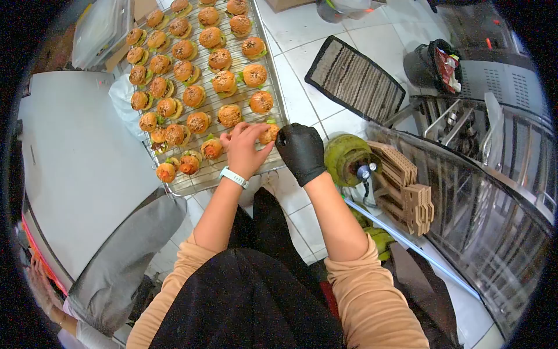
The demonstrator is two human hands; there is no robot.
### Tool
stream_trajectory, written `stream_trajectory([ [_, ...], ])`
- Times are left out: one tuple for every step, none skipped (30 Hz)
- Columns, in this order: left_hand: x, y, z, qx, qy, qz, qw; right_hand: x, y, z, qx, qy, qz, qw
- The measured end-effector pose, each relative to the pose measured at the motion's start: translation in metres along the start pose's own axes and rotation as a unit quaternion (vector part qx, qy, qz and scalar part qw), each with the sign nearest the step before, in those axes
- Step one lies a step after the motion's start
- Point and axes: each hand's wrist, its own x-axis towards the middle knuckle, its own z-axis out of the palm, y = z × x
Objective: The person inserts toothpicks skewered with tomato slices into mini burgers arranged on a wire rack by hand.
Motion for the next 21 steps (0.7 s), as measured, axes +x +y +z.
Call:
stream_trajectory([
  [0.000, 0.000, 0.000, 0.004, 0.000, 0.001, 1.000, 0.001, 0.000, 0.002, -0.011, -0.011, -0.008, 1.000],
  [0.000, 0.000, 0.000, 0.008, 0.000, 0.002, 1.000, 0.002, 0.001, 0.006, -0.014, -0.014, -0.012, 1.000],
  [0.000, 0.000, 0.000, 0.006, 0.001, 0.002, 1.000, 0.003, 0.002, 0.010, -0.017, -0.017, -0.016, 1.000],
  [0.000, -0.001, 0.001, 0.004, 0.001, 0.002, 1.000, 0.003, 0.002, 0.013, -0.019, -0.019, -0.019, 0.999],
  [-0.001, -0.002, 0.001, 0.002, 0.002, 0.003, 1.000, 0.003, 0.003, 0.016, -0.027, -0.021, -0.024, 0.999],
  [-0.001, -0.003, 0.002, 0.008, 0.002, 0.004, 1.000, 0.003, 0.003, 0.018, -0.036, -0.023, -0.029, 0.999],
  [-0.001, -0.003, 0.002, 0.015, 0.003, 0.004, 1.000, 0.003, 0.003, 0.020, -0.044, -0.026, -0.034, 0.998],
  [-0.002, -0.003, 0.003, 0.021, 0.003, 0.004, 1.000, 0.003, 0.002, 0.022, -0.050, -0.026, -0.040, 0.998],
  [-0.002, -0.003, 0.003, 0.024, -0.001, 0.002, 1.000, 0.004, 0.002, 0.024, -0.057, -0.026, -0.046, 0.997],
  [-0.002, -0.003, 0.003, 0.026, -0.005, 0.000, 1.000, 0.003, 0.002, 0.026, -0.064, -0.026, -0.051, 0.996],
  [-0.002, -0.002, 0.003, 0.029, -0.009, -0.002, 1.000, 0.003, 0.004, 0.029, -0.068, -0.031, -0.058, 0.995],
  [-0.001, -0.001, 0.002, 0.027, -0.010, -0.001, 1.000, 0.003, 0.007, 0.034, -0.073, -0.036, -0.066, 0.995],
  [-0.001, -0.001, 0.003, 0.025, -0.011, -0.001, 1.000, 0.004, 0.010, 0.038, -0.077, -0.040, -0.073, 0.994],
  [-0.001, -0.002, 0.004, 0.023, -0.011, 0.000, 1.000, 0.004, 0.012, 0.044, -0.082, -0.037, -0.076, 0.993],
  [-0.001, -0.002, 0.005, 0.025, -0.011, -0.001, 1.000, 0.004, 0.014, 0.049, -0.086, -0.035, -0.079, 0.992],
  [0.000, -0.001, 0.005, 0.028, -0.011, -0.002, 1.000, 0.005, 0.015, 0.050, -0.091, -0.032, -0.082, 0.992],
  [0.000, -0.001, 0.004, 0.030, -0.010, -0.002, 0.999, 0.005, 0.016, 0.051, -0.088, -0.042, -0.079, 0.992],
  [0.000, -0.001, 0.004, 0.031, -0.011, -0.003, 0.999, 0.005, 0.017, 0.051, -0.086, -0.052, -0.075, 0.992],
  [0.000, 0.000, 0.003, 0.032, -0.012, -0.003, 0.999, 0.005, 0.017, 0.050, -0.083, -0.062, -0.071, 0.992],
  [0.000, 0.001, 0.001, 0.033, -0.013, -0.003, 0.999, 0.005, 0.012, 0.039, -0.015, -0.038, -0.041, 0.998],
  [0.000, 0.003, -0.002, 0.034, -0.015, -0.004, 0.999, 0.001, 0.007, 0.026, 0.053, -0.014, -0.011, 0.998],
])
